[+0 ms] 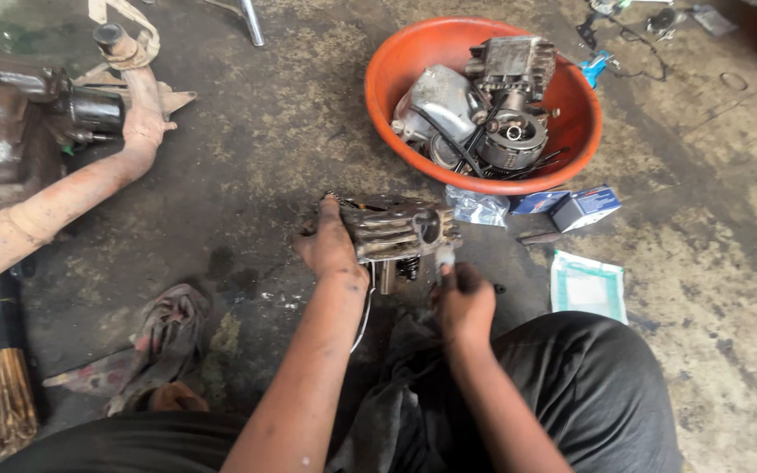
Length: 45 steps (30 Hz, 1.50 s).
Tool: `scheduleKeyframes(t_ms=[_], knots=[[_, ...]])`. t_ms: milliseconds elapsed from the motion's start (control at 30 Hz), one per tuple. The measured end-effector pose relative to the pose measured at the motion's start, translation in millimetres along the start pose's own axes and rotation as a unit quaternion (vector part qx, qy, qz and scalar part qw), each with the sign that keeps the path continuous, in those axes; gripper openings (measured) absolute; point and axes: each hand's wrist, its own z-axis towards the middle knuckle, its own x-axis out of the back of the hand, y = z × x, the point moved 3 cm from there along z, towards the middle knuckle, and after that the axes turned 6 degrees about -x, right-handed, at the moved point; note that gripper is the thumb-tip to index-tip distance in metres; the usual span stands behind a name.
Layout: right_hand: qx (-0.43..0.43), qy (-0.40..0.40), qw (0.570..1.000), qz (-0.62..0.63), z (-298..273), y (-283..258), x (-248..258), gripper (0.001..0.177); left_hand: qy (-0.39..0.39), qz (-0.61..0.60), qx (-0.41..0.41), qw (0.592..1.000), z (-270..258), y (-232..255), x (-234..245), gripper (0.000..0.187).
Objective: The person sits on the floor and uses a screwdriver to adjust and clean a disassembled engine cylinder head. They manipulate the internal components, wipe the part with a rag, and use a metal file to scrape surfaces.
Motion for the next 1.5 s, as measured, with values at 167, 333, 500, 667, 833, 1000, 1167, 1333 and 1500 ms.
scheduleKeyframes(t_ms=[167, 333, 500, 667, 833, 1000, 1167, 1333, 1500], knots=[[0.064, 0.015, 0.995, -0.075, -15, -6, -2, 0.017, 0.002, 0.004, 0.034, 0.999, -2, 1, -4, 0.062], [0.035, 0.017, 0.999, 0.013, 4, 1, -4, 0.018, -0.001, 0.012, 0.008, 1.0, -8, 6, -2, 0.067], [0.087, 0.017, 0.995, -0.043, -11, 0, -5, 0.02, -0.009, 0.001, 0.024, 1.0, -11, 10, -2, 0.074], [0.045, -0.012, 0.999, -0.001, -9, -8, -7, 0.017, -0.007, -0.01, 0.076, 0.997, -20, 17, -8, 0.08], [0.042, -0.002, 0.999, 0.015, -3, -4, -13, 0.021, -0.016, -0.001, 0.022, 1.0, -17, 12, -9, 0.069], [-0.012, -0.015, 0.995, 0.098, 6, 5, -8, 0.02, -0.022, 0.004, 0.035, 0.999, -19, 10, -12, 0.062], [0.094, 0.015, 0.995, 0.015, 3, 6, -8, 0.024, -0.029, -0.007, 0.046, 0.999, -21, 13, -18, 0.064], [0.009, 0.016, 0.998, 0.057, 25, 13, -12, 0.024, -0.035, 0.129, -0.062, 0.989, -6, -4, -20, 0.085], [0.017, -0.006, 0.998, 0.059, 9, 3, -14, 0.022, -0.056, 0.038, 0.028, 0.997, -19, 9, -14, 0.082]])
